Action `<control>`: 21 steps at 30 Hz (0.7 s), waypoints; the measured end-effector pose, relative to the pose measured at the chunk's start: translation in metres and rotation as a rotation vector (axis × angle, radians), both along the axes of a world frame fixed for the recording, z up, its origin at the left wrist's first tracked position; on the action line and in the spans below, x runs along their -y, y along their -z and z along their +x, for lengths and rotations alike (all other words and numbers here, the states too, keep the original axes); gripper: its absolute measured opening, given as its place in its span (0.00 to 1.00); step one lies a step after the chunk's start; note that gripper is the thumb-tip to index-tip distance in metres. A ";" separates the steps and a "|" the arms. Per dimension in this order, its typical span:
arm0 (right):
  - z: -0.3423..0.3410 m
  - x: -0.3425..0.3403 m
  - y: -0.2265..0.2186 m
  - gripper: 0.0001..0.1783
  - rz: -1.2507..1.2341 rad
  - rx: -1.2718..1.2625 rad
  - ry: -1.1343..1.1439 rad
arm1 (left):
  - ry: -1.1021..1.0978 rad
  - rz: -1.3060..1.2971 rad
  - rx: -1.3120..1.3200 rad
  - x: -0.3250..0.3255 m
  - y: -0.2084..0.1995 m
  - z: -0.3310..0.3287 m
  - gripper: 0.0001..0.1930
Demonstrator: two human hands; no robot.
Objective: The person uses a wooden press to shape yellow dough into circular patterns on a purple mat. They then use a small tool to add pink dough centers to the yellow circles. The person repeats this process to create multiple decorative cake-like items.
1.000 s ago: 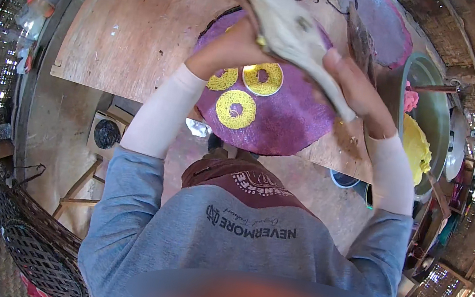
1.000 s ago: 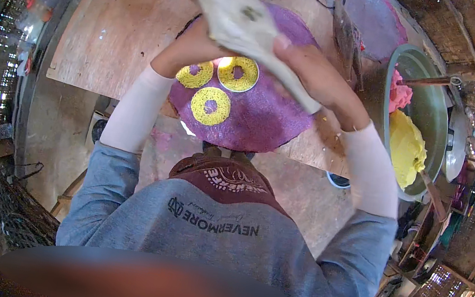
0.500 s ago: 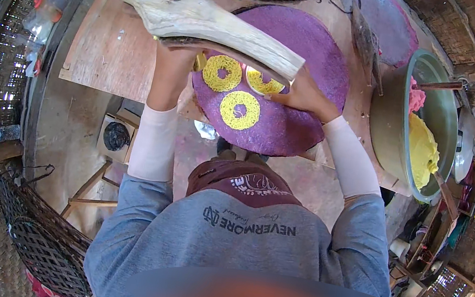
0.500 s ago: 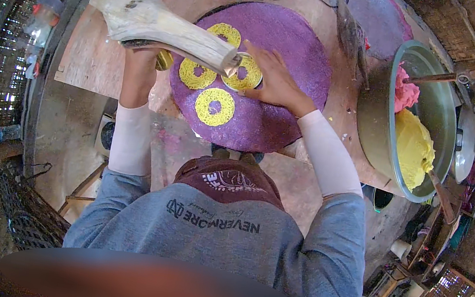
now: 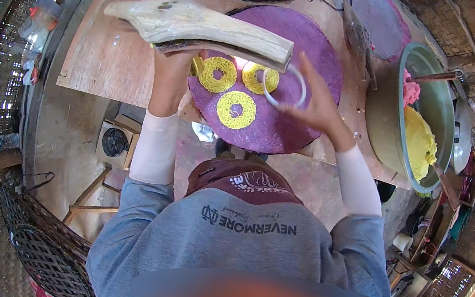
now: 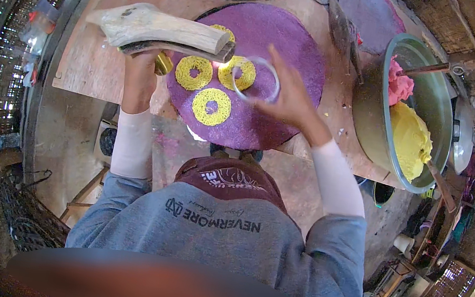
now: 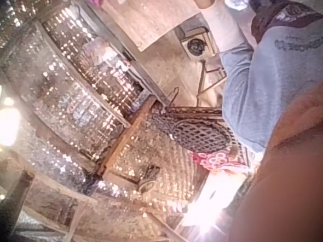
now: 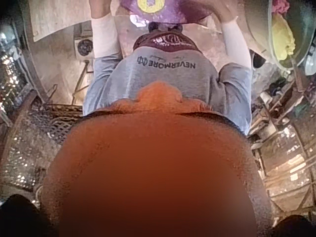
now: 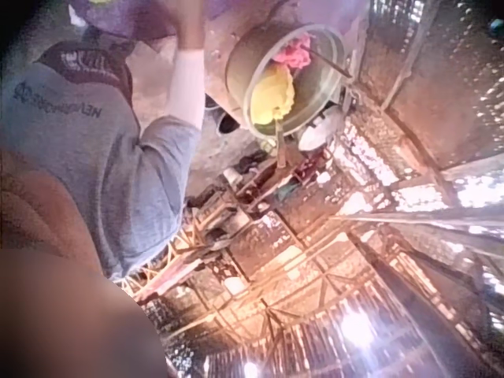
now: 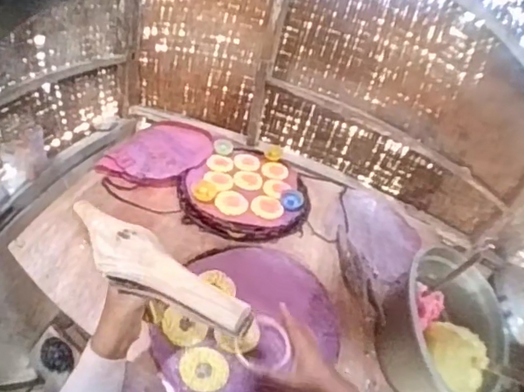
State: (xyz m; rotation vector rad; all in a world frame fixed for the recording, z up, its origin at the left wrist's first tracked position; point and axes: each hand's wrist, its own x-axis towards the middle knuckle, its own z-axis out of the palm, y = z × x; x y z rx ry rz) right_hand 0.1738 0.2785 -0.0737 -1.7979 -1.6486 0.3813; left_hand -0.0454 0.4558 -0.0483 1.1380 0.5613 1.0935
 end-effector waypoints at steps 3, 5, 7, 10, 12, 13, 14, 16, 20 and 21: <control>-0.029 0.044 0.007 0.56 -0.259 0.017 0.012 | -0.064 0.080 -0.058 -0.001 0.004 0.000 0.11; -0.052 0.060 0.011 0.56 -0.255 0.174 0.054 | -0.156 0.198 -0.136 -0.002 0.012 0.003 0.12; -0.067 0.062 0.011 0.51 -0.235 0.271 0.092 | -0.191 0.317 -0.184 0.000 0.014 0.005 0.15; -0.050 0.059 0.013 0.45 0.097 0.111 0.169 | -0.235 0.543 -0.172 0.003 0.036 0.011 0.20; -0.044 0.046 -0.038 0.35 0.408 0.024 0.269 | -0.344 0.896 -0.264 0.013 0.047 0.017 0.20; -0.042 0.040 -0.071 0.30 0.552 0.024 0.298 | -0.309 0.971 -0.247 0.022 0.043 0.020 0.19; -0.043 0.034 -0.099 0.25 0.668 0.102 0.289 | -0.174 0.984 -0.220 0.033 0.026 0.025 0.18; -0.036 0.039 -0.128 0.22 0.427 -0.191 0.149 | 0.185 0.931 -0.193 0.054 -0.024 0.029 0.16; -0.013 0.026 -0.168 0.27 0.337 -0.440 0.168 | 0.806 0.899 -0.337 0.071 -0.140 0.029 0.12; -0.002 0.019 -0.174 0.27 0.350 -0.512 0.137 | 0.664 1.077 -0.149 0.061 -0.117 0.042 0.12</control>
